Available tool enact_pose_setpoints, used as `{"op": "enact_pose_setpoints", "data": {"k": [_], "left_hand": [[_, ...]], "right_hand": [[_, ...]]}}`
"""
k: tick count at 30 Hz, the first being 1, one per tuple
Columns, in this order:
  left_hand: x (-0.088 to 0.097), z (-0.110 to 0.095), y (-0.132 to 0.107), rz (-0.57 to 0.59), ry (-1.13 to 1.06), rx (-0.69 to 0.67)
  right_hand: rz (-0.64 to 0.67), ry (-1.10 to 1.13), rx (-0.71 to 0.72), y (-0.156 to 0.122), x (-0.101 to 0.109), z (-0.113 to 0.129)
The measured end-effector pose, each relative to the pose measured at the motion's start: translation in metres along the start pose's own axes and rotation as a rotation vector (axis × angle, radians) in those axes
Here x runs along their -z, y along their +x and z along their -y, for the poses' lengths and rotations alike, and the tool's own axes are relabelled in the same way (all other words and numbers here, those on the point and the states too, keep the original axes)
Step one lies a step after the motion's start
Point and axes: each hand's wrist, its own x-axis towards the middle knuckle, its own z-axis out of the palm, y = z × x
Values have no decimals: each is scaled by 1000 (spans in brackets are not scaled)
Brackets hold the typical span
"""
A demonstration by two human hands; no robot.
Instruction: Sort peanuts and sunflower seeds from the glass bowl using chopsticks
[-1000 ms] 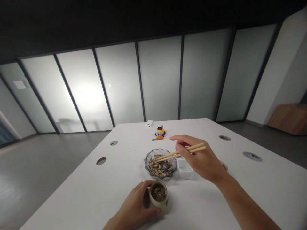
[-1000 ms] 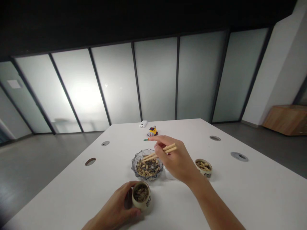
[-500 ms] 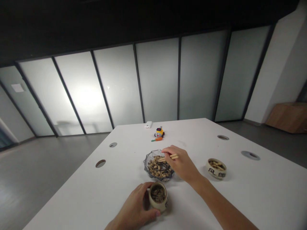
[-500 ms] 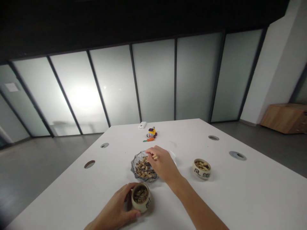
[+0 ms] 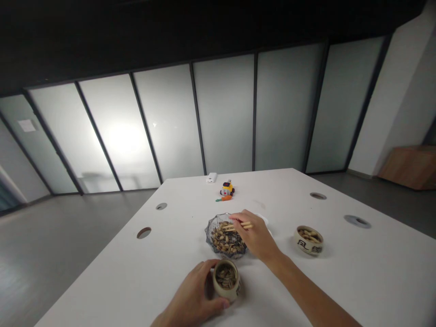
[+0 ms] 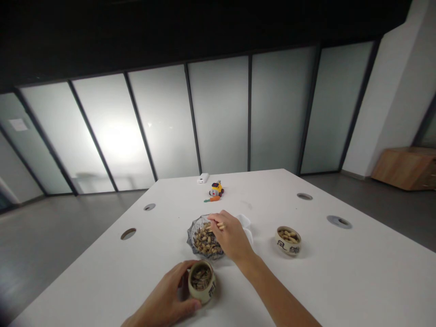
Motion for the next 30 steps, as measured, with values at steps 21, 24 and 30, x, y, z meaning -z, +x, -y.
{"op": "enact_pose_setpoints", "data": {"k": [21, 24, 30], "left_hand": [[1, -1, 0, 11, -18, 27], [0, 0, 0, 1, -16, 11], [-1, 2, 0, -1, -22, -8]], "right_hand": [[-7, 80, -39, -4, -6, -1], [-3, 89, -39, -4, -6, -1], [-15, 105, -36, -1, 3, 1]]}}
